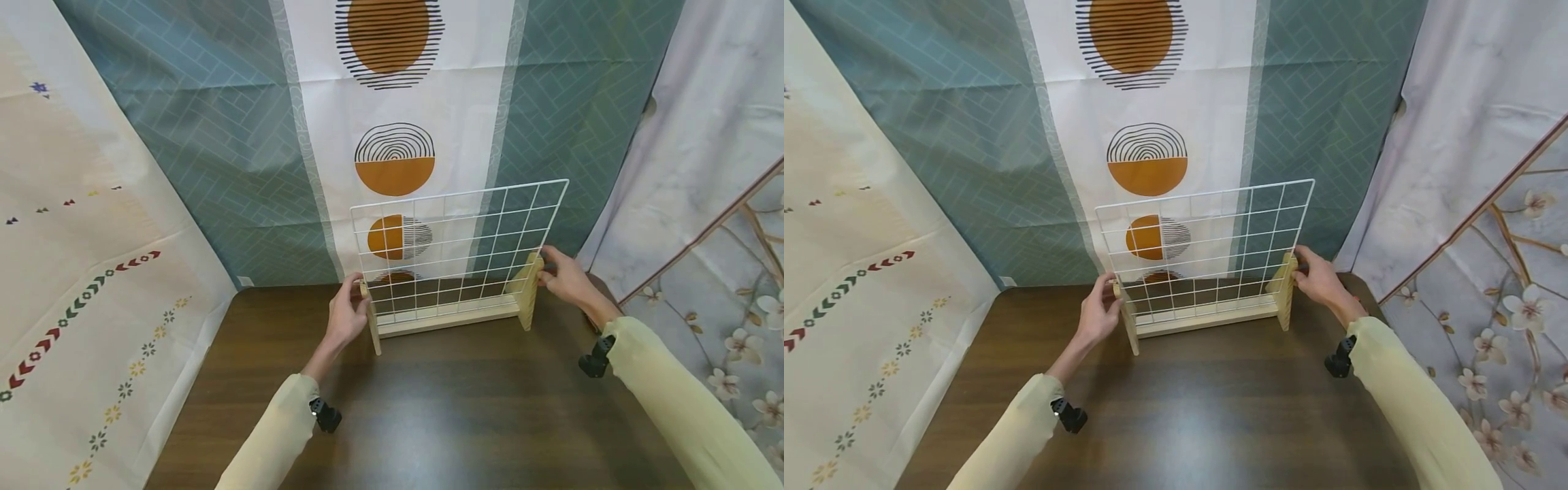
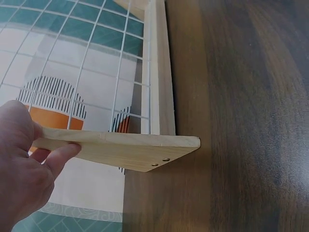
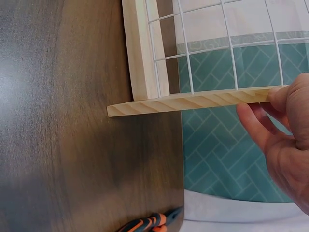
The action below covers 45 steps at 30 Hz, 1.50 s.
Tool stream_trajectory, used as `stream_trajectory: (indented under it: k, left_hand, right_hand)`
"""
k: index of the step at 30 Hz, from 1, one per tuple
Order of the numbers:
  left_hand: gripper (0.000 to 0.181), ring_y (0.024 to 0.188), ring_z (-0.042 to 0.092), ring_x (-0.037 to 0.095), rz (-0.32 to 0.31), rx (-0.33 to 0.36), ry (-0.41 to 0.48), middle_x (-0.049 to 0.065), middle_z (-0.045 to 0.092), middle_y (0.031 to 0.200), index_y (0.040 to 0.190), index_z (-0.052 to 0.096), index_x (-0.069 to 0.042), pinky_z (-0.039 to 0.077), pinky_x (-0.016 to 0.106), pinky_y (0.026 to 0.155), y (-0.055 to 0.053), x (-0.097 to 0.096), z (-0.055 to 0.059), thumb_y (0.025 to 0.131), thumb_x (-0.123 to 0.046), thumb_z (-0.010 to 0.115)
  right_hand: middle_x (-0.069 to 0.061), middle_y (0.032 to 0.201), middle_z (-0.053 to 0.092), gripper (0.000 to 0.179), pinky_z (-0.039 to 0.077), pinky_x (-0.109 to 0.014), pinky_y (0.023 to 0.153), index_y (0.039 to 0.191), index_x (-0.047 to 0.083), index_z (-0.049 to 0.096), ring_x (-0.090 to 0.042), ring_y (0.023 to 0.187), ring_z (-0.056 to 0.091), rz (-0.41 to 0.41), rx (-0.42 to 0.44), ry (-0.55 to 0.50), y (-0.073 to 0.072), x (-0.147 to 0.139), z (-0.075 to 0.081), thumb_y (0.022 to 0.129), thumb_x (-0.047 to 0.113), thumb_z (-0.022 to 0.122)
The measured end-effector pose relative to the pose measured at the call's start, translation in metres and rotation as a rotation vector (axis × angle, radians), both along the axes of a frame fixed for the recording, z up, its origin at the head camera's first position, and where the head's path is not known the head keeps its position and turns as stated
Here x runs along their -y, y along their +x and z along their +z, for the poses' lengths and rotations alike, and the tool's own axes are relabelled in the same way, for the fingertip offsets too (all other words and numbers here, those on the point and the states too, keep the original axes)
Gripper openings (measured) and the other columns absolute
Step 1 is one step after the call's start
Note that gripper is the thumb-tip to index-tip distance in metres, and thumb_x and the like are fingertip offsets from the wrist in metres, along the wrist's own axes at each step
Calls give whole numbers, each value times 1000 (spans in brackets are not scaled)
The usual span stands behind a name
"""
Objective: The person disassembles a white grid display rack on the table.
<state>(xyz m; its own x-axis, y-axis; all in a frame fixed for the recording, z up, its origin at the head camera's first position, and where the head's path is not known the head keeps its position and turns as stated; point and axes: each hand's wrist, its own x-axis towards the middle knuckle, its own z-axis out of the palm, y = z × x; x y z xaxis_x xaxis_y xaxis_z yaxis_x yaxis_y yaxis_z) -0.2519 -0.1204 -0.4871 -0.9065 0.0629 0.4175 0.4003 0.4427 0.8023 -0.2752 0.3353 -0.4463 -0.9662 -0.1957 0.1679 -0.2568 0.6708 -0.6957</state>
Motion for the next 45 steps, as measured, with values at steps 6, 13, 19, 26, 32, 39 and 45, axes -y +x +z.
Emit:
stream_trajectory:
  k: [6,13,19,26,32,39,45]
  left_hand:
    - [49,102,66,36,-1,-9,6,22,65,114,130,51,-3,53,45,89,2,1,0,86,17,61]
    - [50,105,64,34,3,-11,0,23,63,116,129,51,-4,53,43,90,7,3,-2,86,18,60]
    - [50,104,65,35,13,-6,4,23,63,117,130,51,-4,53,43,90,11,5,-2,86,18,62]
    - [49,103,65,36,19,-16,9,25,63,114,129,51,-1,53,43,90,15,8,-3,86,19,61]
    - [50,102,65,36,22,-26,7,24,63,113,130,51,-1,53,43,89,21,10,-4,85,19,61]
    - [51,101,66,37,27,-50,13,22,64,110,130,51,-3,53,44,89,26,12,-6,85,20,61]
    - [51,100,67,37,26,-60,9,22,64,109,129,51,-3,54,44,89,27,13,-6,85,20,61]
  right_hand:
    - [-39,123,49,52,56,-49,80,145,-9,34,-56,109,57,0,-1,-9,2,3,0,96,-13,49]
    - [-40,121,50,51,56,-47,79,143,-10,35,-57,108,57,12,-9,-50,2,4,-3,94,-14,49]
    - [-40,120,51,51,57,-47,78,142,-11,36,-57,107,57,18,-16,-61,3,6,-3,93,-15,50]
    - [-40,121,50,52,56,-46,78,142,-11,36,-57,108,56,24,-14,-75,7,9,-1,93,-16,51]
    - [-40,121,50,51,57,-45,78,141,-10,37,-57,106,57,29,-15,-67,8,11,-2,92,-17,51]
    - [-40,122,49,51,57,-46,78,142,-11,36,-57,108,56,39,-10,-57,9,12,-3,93,-16,49]
    - [-40,123,49,52,56,-49,80,143,-10,35,-56,110,55,35,-15,-37,11,13,-1,93,-15,49]
